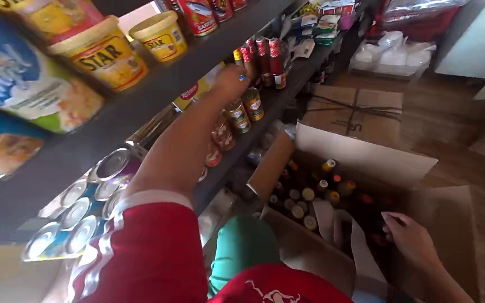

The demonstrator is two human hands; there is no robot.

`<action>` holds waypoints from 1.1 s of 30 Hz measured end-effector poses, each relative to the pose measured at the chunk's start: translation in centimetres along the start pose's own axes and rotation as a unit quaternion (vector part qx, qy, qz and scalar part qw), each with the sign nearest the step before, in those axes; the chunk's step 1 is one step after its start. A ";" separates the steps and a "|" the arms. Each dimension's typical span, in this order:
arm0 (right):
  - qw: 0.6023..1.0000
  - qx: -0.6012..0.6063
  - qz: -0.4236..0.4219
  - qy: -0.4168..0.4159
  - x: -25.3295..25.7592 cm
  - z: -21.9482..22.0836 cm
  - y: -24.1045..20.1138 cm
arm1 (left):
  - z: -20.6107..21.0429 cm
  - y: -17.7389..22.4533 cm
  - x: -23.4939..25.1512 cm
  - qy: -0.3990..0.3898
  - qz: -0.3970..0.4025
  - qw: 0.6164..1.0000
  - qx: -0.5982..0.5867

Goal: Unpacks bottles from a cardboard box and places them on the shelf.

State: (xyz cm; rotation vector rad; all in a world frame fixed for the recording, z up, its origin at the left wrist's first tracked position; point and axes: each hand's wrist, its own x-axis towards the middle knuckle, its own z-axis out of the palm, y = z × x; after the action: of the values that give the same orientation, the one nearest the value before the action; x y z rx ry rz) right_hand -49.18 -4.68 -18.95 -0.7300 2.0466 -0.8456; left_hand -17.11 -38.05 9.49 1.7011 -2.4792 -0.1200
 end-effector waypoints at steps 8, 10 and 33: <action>0.998 -0.001 0.061 -0.012 1.9 -0.2 0.9 | 2.0 -3.4 11.1 0.057 -0.090 0.985 -0.132; 0.998 -0.007 0.066 -0.020 2.5 0.0 1.0 | 2.4 -3.9 13.3 0.071 -0.071 0.988 -0.114; 0.994 -0.019 0.106 -0.003 4.5 0.8 1.4 | 5.9 -6.8 21.9 0.080 -0.114 0.985 -0.101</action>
State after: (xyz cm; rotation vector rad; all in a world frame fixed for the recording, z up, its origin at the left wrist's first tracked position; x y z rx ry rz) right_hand -51.19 -7.35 -22.37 -0.5228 2.0963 -0.6844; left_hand -19.47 -60.96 4.08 1.8221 -2.0771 -0.2398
